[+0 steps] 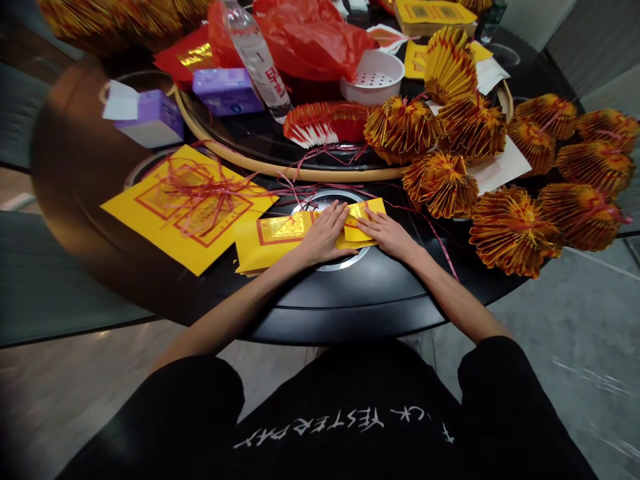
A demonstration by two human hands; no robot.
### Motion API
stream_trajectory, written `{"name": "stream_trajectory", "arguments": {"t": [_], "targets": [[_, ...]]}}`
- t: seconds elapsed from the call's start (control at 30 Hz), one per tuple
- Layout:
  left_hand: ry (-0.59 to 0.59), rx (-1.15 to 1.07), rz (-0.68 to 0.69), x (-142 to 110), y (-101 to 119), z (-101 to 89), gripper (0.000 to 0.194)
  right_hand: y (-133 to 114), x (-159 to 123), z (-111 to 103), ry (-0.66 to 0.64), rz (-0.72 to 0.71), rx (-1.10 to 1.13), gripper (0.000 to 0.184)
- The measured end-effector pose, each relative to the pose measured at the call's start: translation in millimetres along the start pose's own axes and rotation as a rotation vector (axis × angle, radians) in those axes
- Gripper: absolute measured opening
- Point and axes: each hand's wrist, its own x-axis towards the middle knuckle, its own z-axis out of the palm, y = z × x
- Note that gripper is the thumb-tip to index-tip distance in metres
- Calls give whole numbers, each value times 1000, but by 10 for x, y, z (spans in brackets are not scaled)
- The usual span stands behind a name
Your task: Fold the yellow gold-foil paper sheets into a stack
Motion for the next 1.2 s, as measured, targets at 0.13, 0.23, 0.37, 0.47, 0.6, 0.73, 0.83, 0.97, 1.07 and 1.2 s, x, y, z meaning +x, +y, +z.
{"name": "stream_trajectory", "arguments": {"t": [0.13,0.23,0.37,0.47,0.6,0.73,0.83,0.97,1.07,1.2], "targets": [[-17,19,-26,-6,-3,8,110,-20,-3,-32,-13,5,-15,73],[-20,27,-18,-4,-2,11,105,-16,-3,-49,-19,20,-24,70],[-38,43,-21,3,19,3,107,-11,-15,-42,-48,6,-61,67],[-68,52,-27,6,47,-17,108,-20,-22,-29,-49,-13,-76,67],[-112,69,-48,11,66,-27,86,-30,-16,-47,-73,-17,-87,71],[-114,72,-84,25,58,15,66,-32,-15,-80,-96,-35,-92,71],[-99,64,-91,34,59,46,64,-32,-24,-86,-93,-55,-92,67],[-91,50,-97,45,87,34,65,-42,-32,-89,-100,-69,-102,62],[-108,55,-113,55,113,3,67,-68,-30,-98,-101,-63,-108,59],[-118,52,-125,59,112,-4,68,-99,-28,-99,-105,-81,-103,56]]}}
